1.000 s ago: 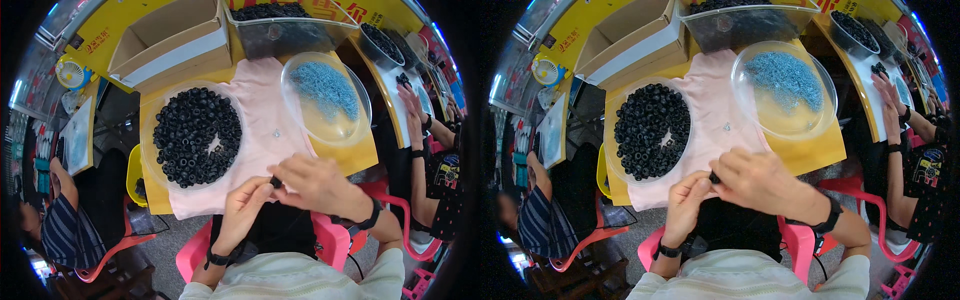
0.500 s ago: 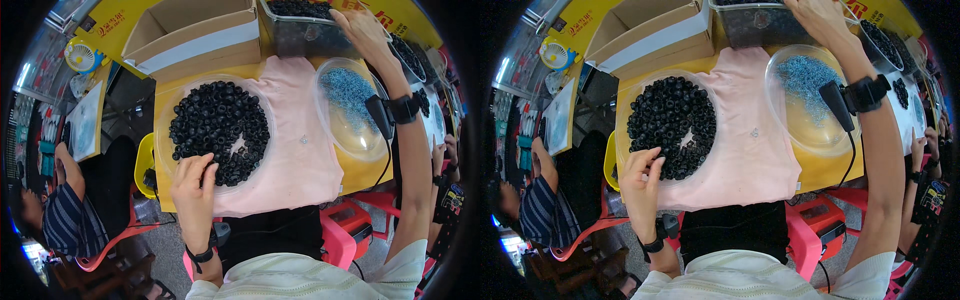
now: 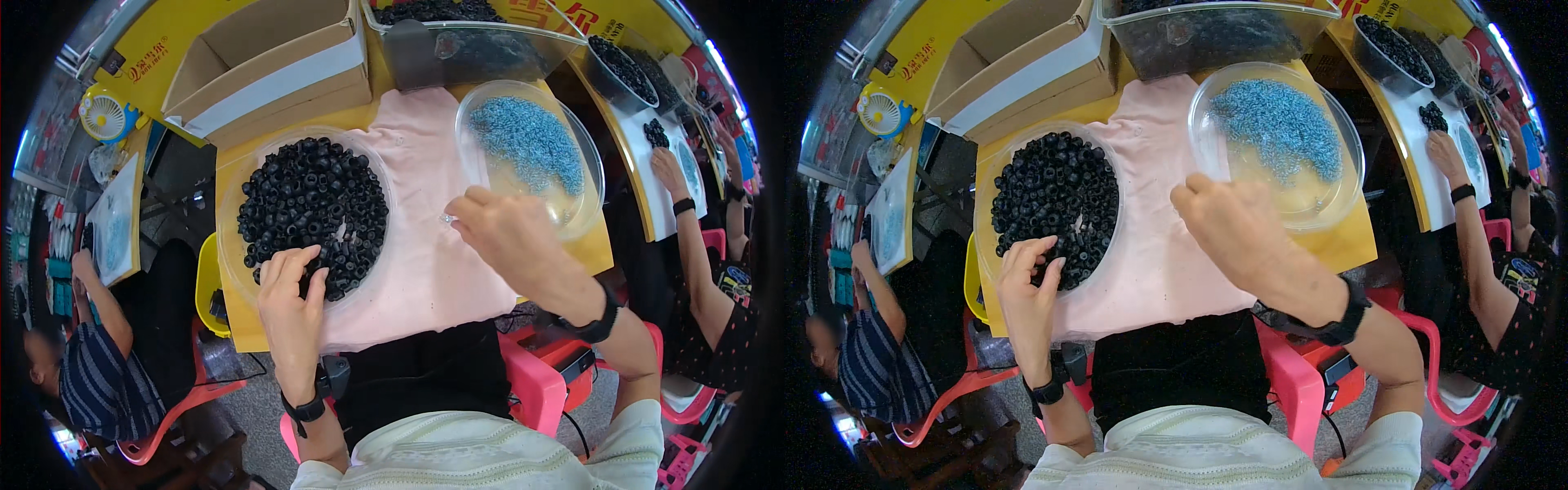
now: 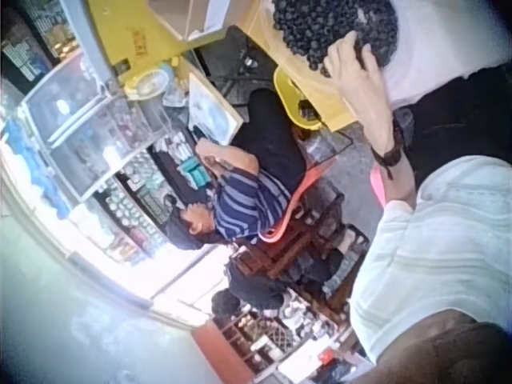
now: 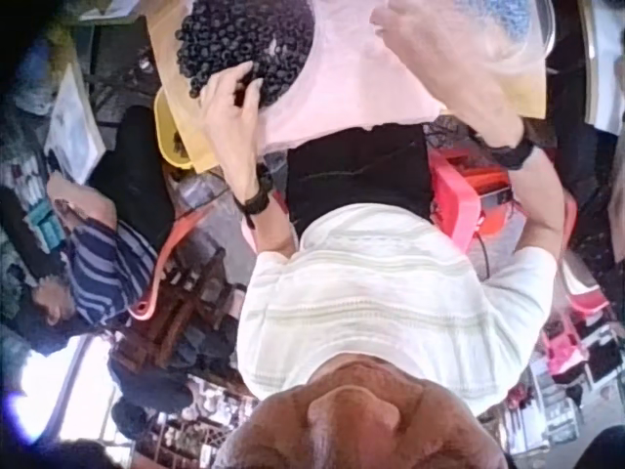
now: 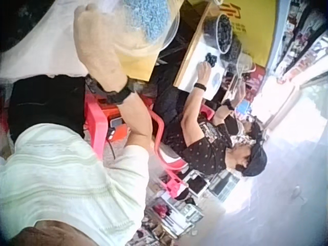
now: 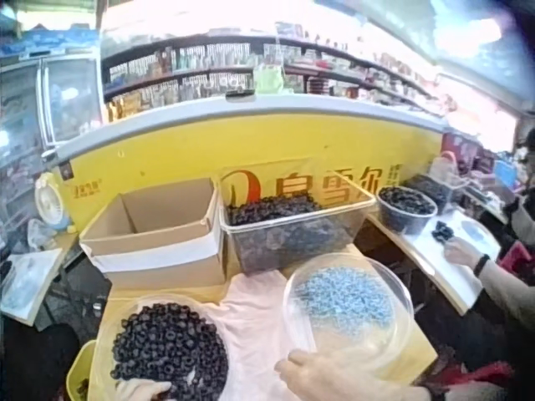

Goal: Assembling small black plastic components by inserting blue plastic pins.

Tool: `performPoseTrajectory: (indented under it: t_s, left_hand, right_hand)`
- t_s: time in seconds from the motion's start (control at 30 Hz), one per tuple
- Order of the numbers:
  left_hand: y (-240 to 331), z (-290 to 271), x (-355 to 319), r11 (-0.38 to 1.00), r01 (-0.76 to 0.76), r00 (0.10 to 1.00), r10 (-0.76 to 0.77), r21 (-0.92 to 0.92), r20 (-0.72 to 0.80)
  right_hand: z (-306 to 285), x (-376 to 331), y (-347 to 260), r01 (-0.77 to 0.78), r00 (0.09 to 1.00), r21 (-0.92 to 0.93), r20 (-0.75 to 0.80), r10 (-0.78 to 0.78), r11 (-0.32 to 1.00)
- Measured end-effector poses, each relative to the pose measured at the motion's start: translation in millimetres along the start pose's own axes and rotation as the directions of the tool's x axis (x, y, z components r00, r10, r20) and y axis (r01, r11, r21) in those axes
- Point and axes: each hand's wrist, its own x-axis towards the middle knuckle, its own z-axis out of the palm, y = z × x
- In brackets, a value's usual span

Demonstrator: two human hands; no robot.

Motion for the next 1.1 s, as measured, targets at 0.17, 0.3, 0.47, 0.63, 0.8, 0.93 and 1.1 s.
performPoseTrajectory:
  t_s: [0.17, 0.3, 0.47, 0.63, 0.8, 0.93, 1.1]
  left_hand:
    - [9.6, -7.3, -2.4, 0.984, 0.074, 0.994, -0.086, -0.162, -0.063]
    - [18.2, -12.7, -11.1, 0.953, 0.100, 0.983, -0.139, -0.287, -0.120]
    - [45.4, 1.0, -30.0, 0.929, -0.016, 1.000, 0.013, -0.369, -0.013]
    - [63.4, 40.1, -45.7, 0.873, 0.010, 0.988, 0.066, -0.487, 0.140]
    - [51.7, 61.2, -48.8, 0.927, -0.090, 0.981, 0.145, -0.364, 0.126]
    - [52.0, 61.5, -49.5, 0.932, -0.060, 0.984, 0.115, -0.357, 0.137]
    - [55.0, 62.4, -50.1, 0.910, -0.023, 0.989, 0.082, -0.415, 0.125]
  right_hand:
    - [23.8, -10.0, -4.0, 0.022, 1.000, -0.062, -0.017, -0.023, 0.998]
    - [28.0, -8.1, -0.6, 0.053, 0.998, -0.069, -0.037, -0.056, 0.996]
    - [27.3, -16.1, -4.5, 0.046, 0.998, -0.060, -0.035, -0.048, 0.997]
    - [35.5, -28.1, -10.4, -0.057, 0.989, 0.105, -0.126, 0.070, 0.993]
    - [35.7, -35.0, -7.7, -0.068, 0.987, 0.158, -0.134, 0.090, 0.985]
    - [37.3, -37.2, -5.4, -0.082, 0.987, 0.178, -0.125, 0.105, 0.981]
    - [30.7, -47.2, -3.9, -0.056, 0.984, 0.257, -0.148, 0.097, 0.965]
